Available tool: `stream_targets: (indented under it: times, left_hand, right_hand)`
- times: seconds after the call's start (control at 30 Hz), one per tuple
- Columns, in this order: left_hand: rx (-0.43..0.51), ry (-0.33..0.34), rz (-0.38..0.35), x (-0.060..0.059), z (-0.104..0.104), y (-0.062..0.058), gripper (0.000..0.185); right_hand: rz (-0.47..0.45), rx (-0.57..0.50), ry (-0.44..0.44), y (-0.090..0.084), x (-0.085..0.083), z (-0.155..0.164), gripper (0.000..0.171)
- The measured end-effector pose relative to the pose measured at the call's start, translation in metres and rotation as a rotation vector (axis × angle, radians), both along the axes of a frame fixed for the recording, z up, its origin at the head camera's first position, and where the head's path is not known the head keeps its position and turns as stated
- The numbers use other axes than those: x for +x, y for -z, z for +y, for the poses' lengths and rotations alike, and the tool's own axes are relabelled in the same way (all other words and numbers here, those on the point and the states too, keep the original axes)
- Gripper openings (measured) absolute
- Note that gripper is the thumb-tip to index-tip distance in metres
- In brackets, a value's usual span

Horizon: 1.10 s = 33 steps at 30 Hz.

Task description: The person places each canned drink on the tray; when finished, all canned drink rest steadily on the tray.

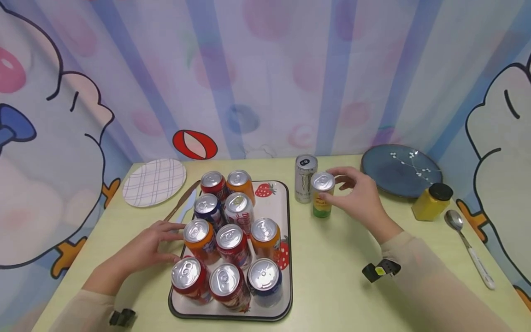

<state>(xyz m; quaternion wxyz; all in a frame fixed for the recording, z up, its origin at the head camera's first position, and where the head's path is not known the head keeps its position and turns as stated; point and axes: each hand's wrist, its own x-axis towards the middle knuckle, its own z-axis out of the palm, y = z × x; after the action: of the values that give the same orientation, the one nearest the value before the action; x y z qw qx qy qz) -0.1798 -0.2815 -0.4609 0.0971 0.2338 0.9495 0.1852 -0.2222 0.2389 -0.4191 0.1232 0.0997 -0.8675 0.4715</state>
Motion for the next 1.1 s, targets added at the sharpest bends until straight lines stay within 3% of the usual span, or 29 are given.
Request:
stream_targets:
  times: [0.2,0.37,0.67,1.1]
  left_hand:
    - [0.009,0.005,-0.011,-0.001,-0.001,0.000,0.053]
    - [0.009,0.011,-0.006,-0.001,0.000,0.001,0.054]
    - [0.013,-0.006,-0.025,-0.001,0.000,0.000,0.053]
    - [0.000,0.005,-0.002,-0.001,0.000,-0.001,0.053]
  right_hand:
    - [0.091,-0.029,-0.176,-0.008,0.010,-0.030,0.053]
    - [0.060,-0.052,-0.281,-0.005,0.006,-0.056,0.052]
    - [-0.056,-0.074,-0.382,0.009,-0.013,-0.085,0.052]
    - [-0.106,-0.055,-0.465,0.013,-0.020,-0.089,0.055]
